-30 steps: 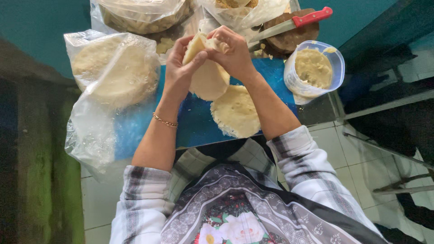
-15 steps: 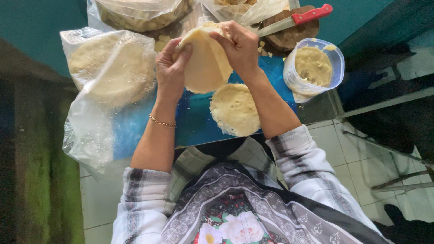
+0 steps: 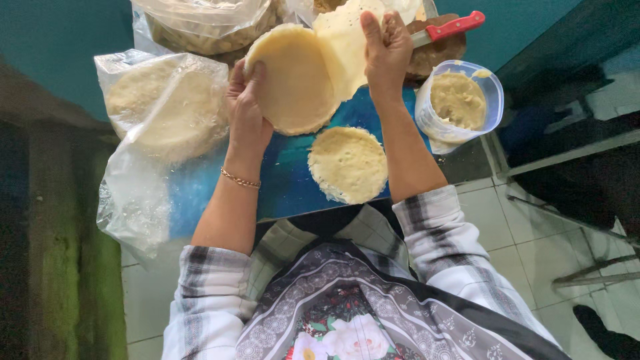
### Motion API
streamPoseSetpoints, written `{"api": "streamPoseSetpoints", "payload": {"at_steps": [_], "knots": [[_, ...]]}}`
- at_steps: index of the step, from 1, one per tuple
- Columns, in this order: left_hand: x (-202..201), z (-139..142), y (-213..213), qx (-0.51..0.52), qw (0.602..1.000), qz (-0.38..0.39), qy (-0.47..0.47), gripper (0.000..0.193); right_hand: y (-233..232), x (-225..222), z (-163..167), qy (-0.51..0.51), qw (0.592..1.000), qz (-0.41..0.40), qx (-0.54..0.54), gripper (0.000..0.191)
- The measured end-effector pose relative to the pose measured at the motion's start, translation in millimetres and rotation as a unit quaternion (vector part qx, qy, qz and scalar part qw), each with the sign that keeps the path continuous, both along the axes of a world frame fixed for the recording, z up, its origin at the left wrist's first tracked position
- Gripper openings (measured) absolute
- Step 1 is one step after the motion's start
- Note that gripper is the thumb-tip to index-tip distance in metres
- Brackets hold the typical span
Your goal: The person peels a thin outer skin off round dough discs one at a time, pulling the skin away by hand and setting the peeled disc aside on the table. They work through a stack of discs, occasionally lifting and repositioning them to remove the skin completely.
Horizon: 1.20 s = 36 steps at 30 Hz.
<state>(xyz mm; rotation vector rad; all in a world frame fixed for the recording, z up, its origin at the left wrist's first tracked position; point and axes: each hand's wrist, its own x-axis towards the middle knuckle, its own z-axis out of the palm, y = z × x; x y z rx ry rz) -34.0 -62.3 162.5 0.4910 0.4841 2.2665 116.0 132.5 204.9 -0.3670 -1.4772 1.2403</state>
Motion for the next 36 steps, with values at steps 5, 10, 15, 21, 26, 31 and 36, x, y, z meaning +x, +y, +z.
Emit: {"api": "streamPoseSetpoints", "payload": {"at_steps": [5, 10, 15, 21, 26, 31, 36], "knots": [[-6.7, -3.4, 7.7, -0.049, 0.998, 0.039, -0.027, 0.016, 23.0, 8.8, -4.1, 0.037, 0.998, -0.057, 0.02, 0.037], [-9.0, -6.5, 18.2, -0.017, 0.999, 0.025, -0.037, 0.012, 37.7, 24.0, -2.0, 0.044, 0.992, -0.084, 0.079, 0.029], [-3.7, -19.4, 45.7, -0.085, 0.994, 0.023, -0.063, 0.017, 34.7, 21.7, -5.0, 0.037, 0.998, -0.045, 0.039, 0.023], [-7.0, -26.7, 39.6, -0.293, 0.89, 0.211, 0.279, 0.048, 9.3, 24.9, 4.1, -0.067, 0.995, 0.073, -0.03, 0.019], [29.5, 11.4, -1.5, -0.302, 0.681, 0.292, 0.6, 0.072, -31.2, 38.5, 34.5, -0.244, 0.957, 0.154, 0.003, 0.02], [66.6, 38.2, -50.2, -0.137, 0.916, -0.112, 0.361, 0.068, -80.7, 85.1, 34.4, -0.302, 0.916, 0.26, -0.045, 0.017], [100.7, 41.1, -72.7, -0.254, 0.841, -0.057, 0.473, 0.02, -103.1, 138.0, 17.0, -0.291, 0.903, 0.304, -0.088, 0.031]]}}
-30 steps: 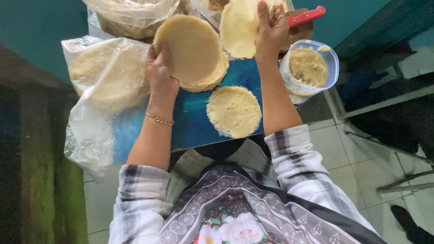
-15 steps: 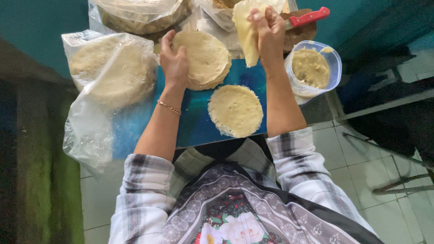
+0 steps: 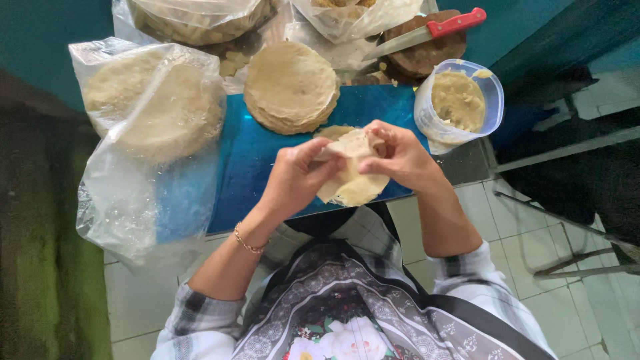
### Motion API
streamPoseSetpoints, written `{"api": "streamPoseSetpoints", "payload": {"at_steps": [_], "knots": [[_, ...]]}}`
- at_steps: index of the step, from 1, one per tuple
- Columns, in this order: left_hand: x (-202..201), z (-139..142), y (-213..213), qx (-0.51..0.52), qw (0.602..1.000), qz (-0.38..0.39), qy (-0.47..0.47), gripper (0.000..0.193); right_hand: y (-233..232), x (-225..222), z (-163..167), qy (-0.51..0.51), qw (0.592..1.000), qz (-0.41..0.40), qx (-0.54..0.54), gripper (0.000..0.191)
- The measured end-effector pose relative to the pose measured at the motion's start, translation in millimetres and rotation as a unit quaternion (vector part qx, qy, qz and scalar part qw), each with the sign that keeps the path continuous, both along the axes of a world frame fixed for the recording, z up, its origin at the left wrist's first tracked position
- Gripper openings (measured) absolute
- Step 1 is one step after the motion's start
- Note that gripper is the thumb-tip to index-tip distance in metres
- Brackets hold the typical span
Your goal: The person peels a thin outer skin off round dough discs one at a time, pulling the skin away by hand and setting the peeled disc aside on the table. They work through a stack of discs, occasionally lifting and repositioning them to remove the skin completely.
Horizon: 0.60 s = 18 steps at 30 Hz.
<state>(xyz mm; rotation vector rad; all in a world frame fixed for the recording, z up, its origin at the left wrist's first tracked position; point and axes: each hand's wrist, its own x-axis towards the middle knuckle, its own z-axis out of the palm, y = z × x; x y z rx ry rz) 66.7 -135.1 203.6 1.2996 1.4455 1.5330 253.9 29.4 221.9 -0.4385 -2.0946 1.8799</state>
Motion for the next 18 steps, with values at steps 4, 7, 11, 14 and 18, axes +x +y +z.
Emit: {"api": "streamPoseSetpoints", "payload": {"at_steps": [4, 7, 11, 14, 18], "knots": [[18.5, -7.1, -6.3, -0.022, 1.0, -0.014, -0.016, 0.019, -1.4, 37.0, -9.6, -0.021, 0.995, -0.079, -0.054, 0.017], [18.5, -16.1, 2.4, -0.052, 0.998, 0.028, 0.027, 0.019, -1.2, 27.0, -27.1, -0.054, 0.985, -0.16, 0.032, 0.008], [12.2, -27.8, 24.3, -0.009, 0.982, 0.121, 0.145, 0.013, -9.0, 2.2, -39.4, -0.059, 0.937, -0.254, 0.231, 0.006], [11.5, -37.0, 28.9, 0.046, 0.964, 0.16, 0.208, 0.016, -16.3, -5.0, -38.0, -0.043, 0.902, -0.273, 0.33, 0.008], [11.7, -46.9, 28.0, 0.048, 0.968, 0.153, 0.194, 0.031, -24.1, -6.7, -35.1, -0.026, 0.88, -0.302, 0.367, 0.009]]}}
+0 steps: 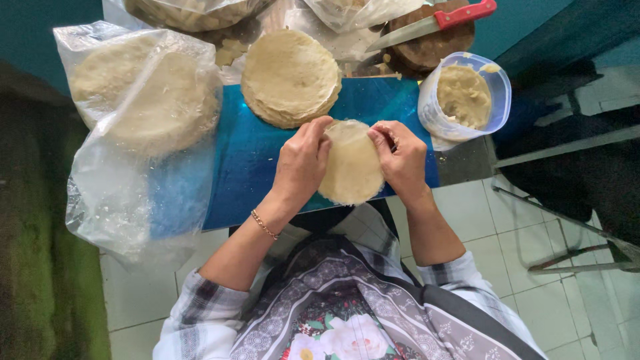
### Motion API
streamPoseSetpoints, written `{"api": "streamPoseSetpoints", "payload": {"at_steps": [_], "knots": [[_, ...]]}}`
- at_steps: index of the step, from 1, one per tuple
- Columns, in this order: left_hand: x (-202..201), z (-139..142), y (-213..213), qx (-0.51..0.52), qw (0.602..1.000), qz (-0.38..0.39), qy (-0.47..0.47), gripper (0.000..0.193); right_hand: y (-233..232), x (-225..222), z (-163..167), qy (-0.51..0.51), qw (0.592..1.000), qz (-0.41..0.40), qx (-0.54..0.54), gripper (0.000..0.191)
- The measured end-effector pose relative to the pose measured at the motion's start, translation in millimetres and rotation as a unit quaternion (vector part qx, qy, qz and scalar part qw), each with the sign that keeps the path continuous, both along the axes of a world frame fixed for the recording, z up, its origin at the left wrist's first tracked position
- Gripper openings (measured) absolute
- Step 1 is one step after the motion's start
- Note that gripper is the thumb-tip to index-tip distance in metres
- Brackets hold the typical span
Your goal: The person peels a thin outer skin off round dough discs one at a time, pulling the skin away by hand and setting the peeled disc aside on the table. They work through a stack of discs, occasionally lifting and repositioning them to remove the skin completely.
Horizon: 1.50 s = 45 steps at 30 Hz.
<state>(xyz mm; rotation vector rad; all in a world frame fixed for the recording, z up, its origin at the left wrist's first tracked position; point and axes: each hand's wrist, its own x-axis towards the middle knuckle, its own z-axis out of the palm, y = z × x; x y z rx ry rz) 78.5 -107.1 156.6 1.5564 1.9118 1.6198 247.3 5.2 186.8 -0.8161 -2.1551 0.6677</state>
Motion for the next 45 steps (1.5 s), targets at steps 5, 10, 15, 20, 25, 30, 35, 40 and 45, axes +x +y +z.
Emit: {"api": "streamPoseSetpoints", "payload": {"at_steps": [5, 10, 15, 20, 25, 30, 35, 40, 45], "knots": [[2.0, -4.3, 4.7, -0.038, 0.995, 0.014, 0.089, 0.033, -0.5, -1.1, 2.3, -0.105, 0.983, -0.033, 0.149, 0.01], [4.4, -1.2, -0.7, -0.061, 0.983, 0.005, 0.173, 0.037, 1.6, -2.4, 4.9, -0.143, 0.966, -0.02, 0.214, 0.011], [16.4, 6.2, -28.4, -0.014, 0.969, -0.044, 0.242, 0.029, 6.2, -0.6, 10.9, -0.156, 0.984, -0.037, 0.073, 0.02], [23.2, 10.5, -50.8, -0.024, 0.965, -0.096, 0.245, 0.023, 9.5, 3.5, 21.3, -0.104, 0.992, -0.035, -0.058, 0.022], [25.9, 12.1, -56.5, -0.016, 0.964, -0.134, 0.231, 0.023, -6.9, 32.5, 37.8, -0.194, 0.974, 0.06, 0.102, 0.012], [20.5, 16.0, -57.5, -0.012, 0.965, -0.143, 0.221, 0.018, -11.0, 38.3, 50.2, -0.247, 0.954, 0.035, 0.163, 0.01], [16.8, 25.8, -57.1, -0.012, 0.965, -0.155, 0.213, 0.016, -9.9, 8.9, 58.3, -0.179, 0.97, 0.049, 0.158, 0.014], [1.2, 33.7, -61.2, 0.014, 0.991, -0.091, 0.1, 0.018, 18.2, -69.1, 59.2, -0.154, 0.945, 0.196, 0.213, 0.021], [-46.9, 32.2, -54.2, -0.051, 0.992, 0.081, 0.077, 0.014, 30.4, -134.3, 46.5, -0.181, 0.923, 0.274, 0.2, 0.019]]}}
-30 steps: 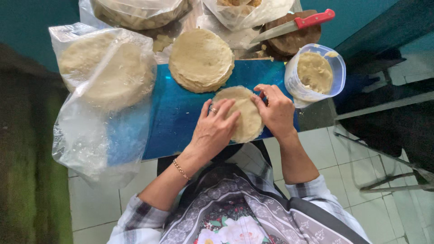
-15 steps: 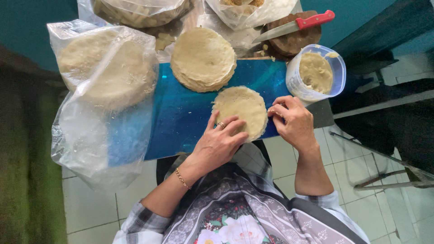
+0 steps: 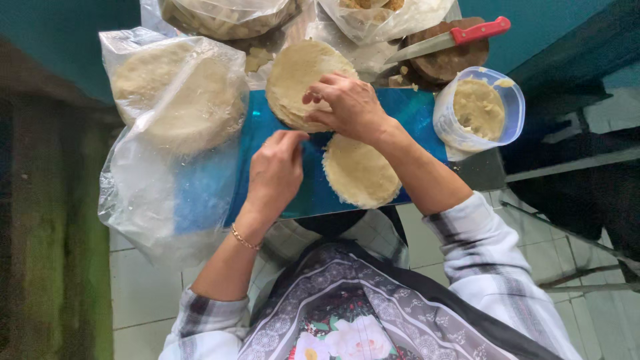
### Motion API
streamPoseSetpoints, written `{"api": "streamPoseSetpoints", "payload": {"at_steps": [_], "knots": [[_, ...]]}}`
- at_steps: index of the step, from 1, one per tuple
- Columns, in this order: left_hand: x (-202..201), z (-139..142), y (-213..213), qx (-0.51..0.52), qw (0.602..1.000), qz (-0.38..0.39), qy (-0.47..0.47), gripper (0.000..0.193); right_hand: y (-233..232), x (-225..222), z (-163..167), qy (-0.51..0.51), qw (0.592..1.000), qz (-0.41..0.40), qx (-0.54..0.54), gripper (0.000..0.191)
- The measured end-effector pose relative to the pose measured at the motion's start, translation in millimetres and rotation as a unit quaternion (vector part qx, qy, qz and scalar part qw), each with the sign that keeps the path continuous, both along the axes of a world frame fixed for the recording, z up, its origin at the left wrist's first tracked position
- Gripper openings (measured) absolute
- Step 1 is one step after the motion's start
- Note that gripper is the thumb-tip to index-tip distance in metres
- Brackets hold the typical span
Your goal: The person peels a thin outer skin off round dough discs one at a time, pulling the skin away by hand and setting the peeled disc aside on the table. They work through a stack of discs, occasionally lifting and repositioning them to remove the skin completely.
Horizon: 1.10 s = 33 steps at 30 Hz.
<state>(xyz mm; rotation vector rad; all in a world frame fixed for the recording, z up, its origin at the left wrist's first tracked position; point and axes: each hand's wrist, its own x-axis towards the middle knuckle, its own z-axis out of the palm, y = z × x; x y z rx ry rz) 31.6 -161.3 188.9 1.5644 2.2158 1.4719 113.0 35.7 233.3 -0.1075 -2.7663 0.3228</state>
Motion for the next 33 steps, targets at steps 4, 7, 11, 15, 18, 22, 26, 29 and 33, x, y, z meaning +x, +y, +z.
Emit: {"api": "streamPoseSetpoints", "payload": {"at_steps": [4, 7, 11, 15, 18, 22, 26, 29, 33], "knots": [[-24.9, -4.1, 8.8, -0.003, 0.998, 0.023, -0.051, 0.013, 1.9, -11.8, -13.2, -0.014, 0.999, -0.013, 0.044, 0.01], [-32.7, -5.6, 17.1, 0.016, 0.996, 0.046, -0.073, 0.013, 0.7, -7.6, -20.7, -0.006, 0.998, -0.009, 0.057, 0.015], [-38.0, -5.4, 31.5, 0.056, 0.992, 0.072, -0.093, 0.013, 0.4, -6.8, -20.2, 0.014, 0.998, -0.016, 0.067, 0.01], [-50.3, -2.0, 56.2, 0.06, 0.969, 0.085, -0.223, 0.014, 3.1, -5.7, -12.2, 0.018, 0.998, 0.027, 0.048, 0.016], [-65.1, 0.7, 79.9, 0.113, 0.946, 0.076, -0.293, 0.013, 0.8, -3.1, -15.2, 0.007, 0.997, 0.016, 0.081, 0.01], [-74.1, -2.1, 102.8, 0.196, 0.933, 0.076, -0.292, 0.011, 15.4, -1.7, -23.2, 0.037, 0.995, -0.064, -0.07, 0.009], [-60.7, -15.3, 107.4, 0.236, 0.941, 0.101, -0.221, 0.009, 57.4, 1.0, -22.7, 0.138, 0.886, -0.056, -0.439, 0.004], [-52.2, -27.1, 113.6, 0.185, 0.945, 0.091, -0.253, 0.025, 65.6, 5.7, -31.7, 0.107, 0.836, -0.09, -0.531, 0.005], [-60.4, -41.0, 123.8, 0.125, 0.785, -0.083, -0.6, 0.03, 58.7, 8.3, -35.6, 0.065, 0.883, -0.011, -0.465, 0.009]]}}
